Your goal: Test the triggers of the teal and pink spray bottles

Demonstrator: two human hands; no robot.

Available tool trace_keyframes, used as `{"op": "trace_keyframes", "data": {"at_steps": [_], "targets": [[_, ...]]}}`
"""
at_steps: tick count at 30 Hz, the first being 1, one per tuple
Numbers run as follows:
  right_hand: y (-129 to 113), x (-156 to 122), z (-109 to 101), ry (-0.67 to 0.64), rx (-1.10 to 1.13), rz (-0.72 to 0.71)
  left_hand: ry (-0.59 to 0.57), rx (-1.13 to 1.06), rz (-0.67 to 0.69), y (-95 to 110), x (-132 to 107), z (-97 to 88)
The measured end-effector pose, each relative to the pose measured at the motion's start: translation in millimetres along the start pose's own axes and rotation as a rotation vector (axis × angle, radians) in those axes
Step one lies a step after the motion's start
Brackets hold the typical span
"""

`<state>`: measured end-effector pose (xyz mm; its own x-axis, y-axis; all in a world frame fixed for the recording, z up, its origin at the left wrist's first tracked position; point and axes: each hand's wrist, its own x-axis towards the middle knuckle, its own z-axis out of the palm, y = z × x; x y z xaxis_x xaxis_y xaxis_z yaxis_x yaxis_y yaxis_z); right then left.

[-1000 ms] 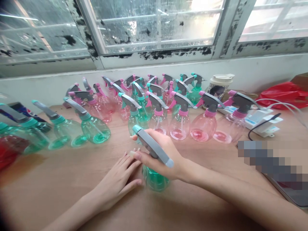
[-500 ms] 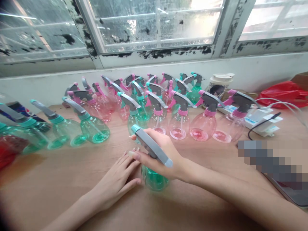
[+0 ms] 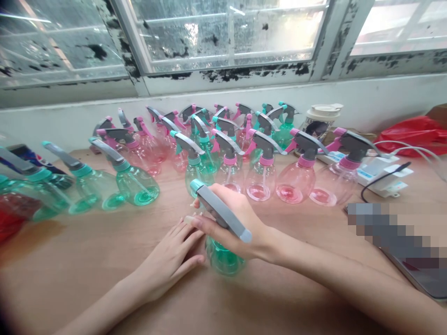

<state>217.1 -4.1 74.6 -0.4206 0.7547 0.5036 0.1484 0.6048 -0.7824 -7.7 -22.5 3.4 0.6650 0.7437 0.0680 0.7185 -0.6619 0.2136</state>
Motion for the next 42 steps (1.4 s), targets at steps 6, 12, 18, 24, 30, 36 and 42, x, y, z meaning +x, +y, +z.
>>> {"op": "trace_keyframes", "data": {"at_steps": [6,12,18,24,30,36,42], "targets": [[-0.9,0.4,1.4,0.016,-0.036,-0.092,0.005,0.023,0.002,0.0,-0.2,1.2],[0.3,2.0,2.4,0.021,0.036,0.009,0.038,0.023,0.014,-1.6,0.0,4.4],[2.2,-1.5,3.1,0.023,0.023,-0.012,0.038,-0.003,0.021,0.2,-0.5,2.5],[1.1,-0.1,3.1,0.017,0.052,-0.015,0.07,-0.008,0.025,-0.5,-0.9,3.6],[4.4,-1.2,4.4,0.037,0.029,-0.026,0.058,0.0,0.03,-1.7,-1.1,4.7],[4.9,-1.6,4.3,0.024,0.058,-0.013,0.033,0.03,0.022,-1.4,-1.2,4.0],[5.3,-1.7,5.8,0.049,0.062,-0.022,0.028,0.039,0.02,-0.5,-0.9,3.6]]}}
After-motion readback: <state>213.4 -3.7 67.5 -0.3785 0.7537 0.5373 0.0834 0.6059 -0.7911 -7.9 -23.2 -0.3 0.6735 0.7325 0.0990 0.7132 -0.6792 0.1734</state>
